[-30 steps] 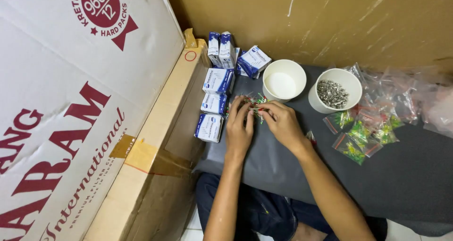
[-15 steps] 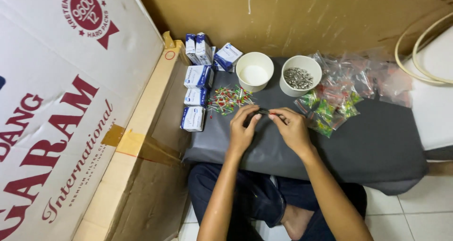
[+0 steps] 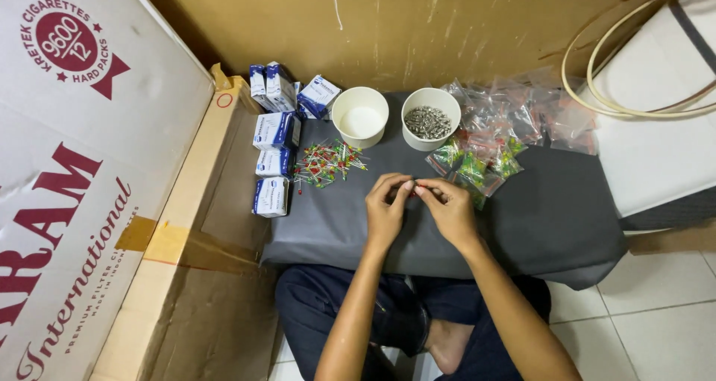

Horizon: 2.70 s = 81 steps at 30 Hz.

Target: The person is sorting and bagging small electronic components, specifically LEDs and small metal parts, into individual plastic bags.

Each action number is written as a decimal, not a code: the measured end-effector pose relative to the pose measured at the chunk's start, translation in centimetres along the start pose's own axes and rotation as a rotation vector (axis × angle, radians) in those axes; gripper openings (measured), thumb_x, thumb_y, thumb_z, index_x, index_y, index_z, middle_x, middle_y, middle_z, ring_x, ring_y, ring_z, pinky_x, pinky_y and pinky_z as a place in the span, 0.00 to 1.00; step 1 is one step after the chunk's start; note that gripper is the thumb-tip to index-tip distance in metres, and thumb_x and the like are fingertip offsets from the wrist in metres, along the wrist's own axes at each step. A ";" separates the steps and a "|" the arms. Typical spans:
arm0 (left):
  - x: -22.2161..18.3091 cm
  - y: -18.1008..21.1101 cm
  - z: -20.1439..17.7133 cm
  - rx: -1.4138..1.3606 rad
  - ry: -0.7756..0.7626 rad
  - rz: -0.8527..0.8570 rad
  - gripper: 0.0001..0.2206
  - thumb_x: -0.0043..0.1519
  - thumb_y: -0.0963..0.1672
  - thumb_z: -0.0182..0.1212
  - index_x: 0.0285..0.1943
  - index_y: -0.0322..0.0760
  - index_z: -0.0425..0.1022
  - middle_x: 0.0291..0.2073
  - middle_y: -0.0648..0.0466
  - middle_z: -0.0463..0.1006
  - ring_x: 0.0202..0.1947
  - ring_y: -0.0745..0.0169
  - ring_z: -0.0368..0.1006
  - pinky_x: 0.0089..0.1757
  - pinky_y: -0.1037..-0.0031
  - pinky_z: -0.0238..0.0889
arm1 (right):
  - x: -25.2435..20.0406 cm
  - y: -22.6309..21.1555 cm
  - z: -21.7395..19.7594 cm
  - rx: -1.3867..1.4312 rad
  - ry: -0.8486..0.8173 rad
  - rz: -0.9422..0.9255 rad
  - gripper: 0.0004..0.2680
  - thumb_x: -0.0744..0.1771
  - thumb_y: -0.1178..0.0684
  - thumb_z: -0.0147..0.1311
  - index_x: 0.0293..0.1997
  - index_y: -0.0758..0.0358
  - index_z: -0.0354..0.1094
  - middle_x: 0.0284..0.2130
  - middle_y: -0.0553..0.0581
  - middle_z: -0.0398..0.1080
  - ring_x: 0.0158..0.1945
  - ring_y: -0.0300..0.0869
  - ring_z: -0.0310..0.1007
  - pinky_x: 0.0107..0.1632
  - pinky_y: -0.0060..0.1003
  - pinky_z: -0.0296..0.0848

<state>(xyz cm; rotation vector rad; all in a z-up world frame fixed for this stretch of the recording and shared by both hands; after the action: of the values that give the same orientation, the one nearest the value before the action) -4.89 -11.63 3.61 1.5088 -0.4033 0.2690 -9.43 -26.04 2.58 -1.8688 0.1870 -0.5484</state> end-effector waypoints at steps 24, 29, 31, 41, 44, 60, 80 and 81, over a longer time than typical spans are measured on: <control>2.9 -1.5 -1.3 0.533 -0.323 -0.192 0.06 0.60 0.43 0.67 0.33 0.36 0.79 0.43 0.50 0.78 0.46 0.44 0.72 0.48 0.59 0.66 | 0.0 1.1 -1.0 -0.482 0.143 -0.361 0.04 0.64 0.58 0.66 0.41 0.58 0.82 0.31 0.52 0.77 0.35 0.46 0.76 0.40 0.37 0.75; 2.3 -1.9 -1.2 0.601 -0.276 -0.153 0.06 0.58 0.46 0.69 0.35 0.41 0.80 0.42 0.56 0.78 0.46 0.50 0.72 0.47 0.62 0.69 | 0.1 1.6 -0.7 -0.523 0.129 -0.370 0.06 0.63 0.57 0.67 0.42 0.58 0.82 0.31 0.52 0.77 0.35 0.46 0.76 0.41 0.37 0.74; 2.1 -2.4 -1.2 0.606 -0.266 -0.124 0.06 0.58 0.45 0.69 0.36 0.41 0.80 0.43 0.56 0.78 0.46 0.51 0.72 0.47 0.63 0.69 | 0.2 1.8 -0.7 -0.541 0.134 -0.369 0.06 0.63 0.56 0.67 0.43 0.57 0.81 0.31 0.52 0.77 0.36 0.46 0.76 0.42 0.37 0.74; 2.4 -2.8 -2.7 0.416 -0.363 0.022 0.07 0.57 0.40 0.68 0.44 0.36 0.81 0.45 0.47 0.78 0.46 0.43 0.73 0.49 0.60 0.67 | -0.1 0.3 -1.1 -0.519 0.080 -0.340 0.07 0.65 0.58 0.64 0.45 0.58 0.81 0.35 0.53 0.79 0.38 0.48 0.76 0.42 0.38 0.74; 1.7 -2.5 -3.0 0.398 -0.389 0.004 0.07 0.56 0.39 0.68 0.43 0.33 0.82 0.46 0.44 0.79 0.46 0.39 0.73 0.49 0.58 0.68 | -0.8 0.9 -1.0 -0.506 0.027 -0.318 0.08 0.66 0.60 0.61 0.47 0.58 0.80 0.37 0.54 0.79 0.40 0.48 0.75 0.44 0.39 0.74; 1.1 -2.4 -2.4 0.458 -0.356 0.090 0.03 0.57 0.39 0.69 0.38 0.35 0.83 0.43 0.48 0.80 0.46 0.47 0.75 0.48 0.64 0.70 | -0.5 0.7 -1.1 -0.532 -0.075 -0.374 0.08 0.67 0.58 0.59 0.49 0.54 0.78 0.41 0.49 0.79 0.44 0.45 0.74 0.49 0.39 0.72; 0.8 -2.4 -1.7 0.553 -0.281 0.062 0.11 0.52 0.45 0.76 0.37 0.35 0.80 0.41 0.52 0.78 0.47 0.52 0.74 0.48 0.68 0.72 | -0.2 1.3 -1.0 -0.522 -0.067 -0.415 0.08 0.65 0.59 0.61 0.48 0.55 0.79 0.40 0.50 0.79 0.42 0.47 0.75 0.46 0.39 0.73; 0.7 -2.5 -1.8 0.559 -0.282 0.067 0.11 0.52 0.45 0.75 0.37 0.35 0.80 0.41 0.52 0.78 0.47 0.52 0.74 0.48 0.68 0.72 | -0.3 1.4 -1.0 -0.525 -0.066 -0.410 0.08 0.65 0.59 0.61 0.48 0.55 0.79 0.40 0.50 0.79 0.42 0.47 0.75 0.46 0.39 0.73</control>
<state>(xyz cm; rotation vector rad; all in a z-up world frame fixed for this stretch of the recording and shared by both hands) -3.08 -10.04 1.58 2.0961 -0.6395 0.2318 -9.96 -27.24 1.47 -2.4564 -0.1142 -0.7668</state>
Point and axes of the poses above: each hand's wrist, its own x-axis towards the middle knuckle, its own z-axis out of the palm, y = z × x, the point moved 4 cm from there along x, towards the middle knuckle
